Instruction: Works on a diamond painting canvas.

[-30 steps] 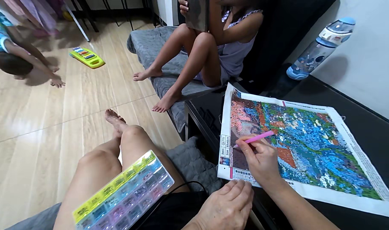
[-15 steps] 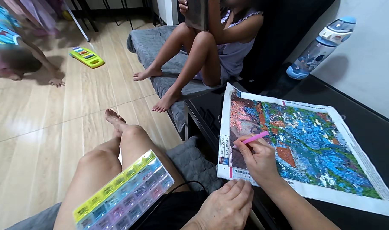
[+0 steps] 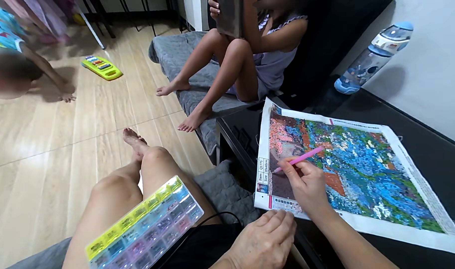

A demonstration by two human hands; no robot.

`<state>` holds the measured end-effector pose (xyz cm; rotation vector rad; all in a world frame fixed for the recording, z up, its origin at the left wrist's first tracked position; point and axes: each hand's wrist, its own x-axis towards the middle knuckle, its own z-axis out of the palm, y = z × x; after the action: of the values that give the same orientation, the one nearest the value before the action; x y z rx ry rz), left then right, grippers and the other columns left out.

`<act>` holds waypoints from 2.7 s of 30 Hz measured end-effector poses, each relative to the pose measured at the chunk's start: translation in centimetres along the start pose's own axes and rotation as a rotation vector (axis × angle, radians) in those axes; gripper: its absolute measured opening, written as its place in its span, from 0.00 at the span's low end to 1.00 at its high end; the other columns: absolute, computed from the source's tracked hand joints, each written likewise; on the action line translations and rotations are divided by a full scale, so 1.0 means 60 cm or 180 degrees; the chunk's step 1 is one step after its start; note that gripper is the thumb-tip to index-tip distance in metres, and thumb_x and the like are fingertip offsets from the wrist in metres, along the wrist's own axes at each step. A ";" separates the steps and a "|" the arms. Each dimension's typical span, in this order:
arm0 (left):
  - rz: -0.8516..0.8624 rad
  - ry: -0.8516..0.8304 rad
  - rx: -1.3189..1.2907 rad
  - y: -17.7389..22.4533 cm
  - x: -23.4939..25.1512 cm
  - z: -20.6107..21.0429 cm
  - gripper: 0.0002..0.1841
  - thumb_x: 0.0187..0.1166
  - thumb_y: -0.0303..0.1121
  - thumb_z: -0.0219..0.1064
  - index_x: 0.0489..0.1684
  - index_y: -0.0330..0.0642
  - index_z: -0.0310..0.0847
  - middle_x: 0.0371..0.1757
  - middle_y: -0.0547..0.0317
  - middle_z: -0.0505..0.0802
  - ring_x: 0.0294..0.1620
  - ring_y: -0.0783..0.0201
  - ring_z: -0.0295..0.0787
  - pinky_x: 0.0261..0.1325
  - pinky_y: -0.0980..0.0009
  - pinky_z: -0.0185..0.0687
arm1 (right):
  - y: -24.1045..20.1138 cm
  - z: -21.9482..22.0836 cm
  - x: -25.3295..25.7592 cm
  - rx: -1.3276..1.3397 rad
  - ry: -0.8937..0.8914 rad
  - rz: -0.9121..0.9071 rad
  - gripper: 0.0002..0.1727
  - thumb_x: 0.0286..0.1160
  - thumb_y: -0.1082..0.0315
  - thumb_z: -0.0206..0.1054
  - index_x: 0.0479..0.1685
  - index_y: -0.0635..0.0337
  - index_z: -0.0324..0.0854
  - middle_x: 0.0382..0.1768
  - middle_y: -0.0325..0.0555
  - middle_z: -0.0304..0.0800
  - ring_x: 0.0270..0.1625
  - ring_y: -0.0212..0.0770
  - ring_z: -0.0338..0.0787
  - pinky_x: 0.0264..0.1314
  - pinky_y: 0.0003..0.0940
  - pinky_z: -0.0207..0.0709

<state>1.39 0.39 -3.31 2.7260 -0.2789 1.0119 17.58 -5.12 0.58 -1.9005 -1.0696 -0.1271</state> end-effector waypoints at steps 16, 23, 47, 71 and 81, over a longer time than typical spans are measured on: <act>-0.0281 0.0004 0.0197 -0.005 0.003 0.002 0.15 0.81 0.22 0.56 0.52 0.39 0.91 0.57 0.51 0.96 0.60 0.56 0.94 0.69 0.67 0.82 | 0.005 -0.036 -0.004 -0.0139 -0.0144 -0.0379 0.18 0.79 0.60 0.60 0.23 0.58 0.86 0.24 0.34 0.85 0.28 0.18 0.80 0.33 0.13 0.73; -0.0296 0.0010 0.0173 -0.008 0.002 0.001 0.15 0.80 0.21 0.56 0.53 0.40 0.91 0.58 0.50 0.95 0.61 0.56 0.93 0.70 0.67 0.82 | 0.010 -0.034 -0.007 -0.0363 -0.0147 -0.0514 0.20 0.78 0.59 0.59 0.20 0.59 0.86 0.24 0.38 0.86 0.30 0.24 0.84 0.36 0.18 0.77; -0.0298 0.0005 0.0175 -0.008 0.000 0.002 0.15 0.81 0.21 0.56 0.54 0.39 0.90 0.59 0.51 0.95 0.62 0.56 0.93 0.71 0.67 0.81 | 0.012 -0.031 -0.009 -0.0336 -0.0248 -0.0390 0.19 0.78 0.57 0.59 0.21 0.57 0.86 0.22 0.33 0.83 0.27 0.20 0.80 0.32 0.16 0.73; -0.0280 0.0030 0.0186 -0.009 0.001 0.002 0.15 0.81 0.21 0.56 0.53 0.39 0.90 0.58 0.50 0.95 0.61 0.56 0.93 0.70 0.67 0.82 | 0.012 -0.032 -0.012 -0.0261 -0.0258 -0.0458 0.19 0.77 0.59 0.61 0.21 0.58 0.85 0.21 0.33 0.81 0.26 0.18 0.78 0.31 0.12 0.70; -0.0250 -0.0001 0.0193 -0.011 0.000 0.002 0.15 0.82 0.22 0.56 0.54 0.40 0.90 0.58 0.51 0.95 0.61 0.56 0.93 0.70 0.67 0.82 | 0.010 -0.046 -0.006 0.0157 -0.0530 0.0149 0.11 0.72 0.62 0.67 0.27 0.57 0.88 0.22 0.29 0.84 0.20 0.14 0.78 0.24 0.11 0.73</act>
<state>1.64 0.99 -3.45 2.7671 -0.1423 1.0145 18.70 -7.55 1.58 -1.9155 -1.1271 0.0849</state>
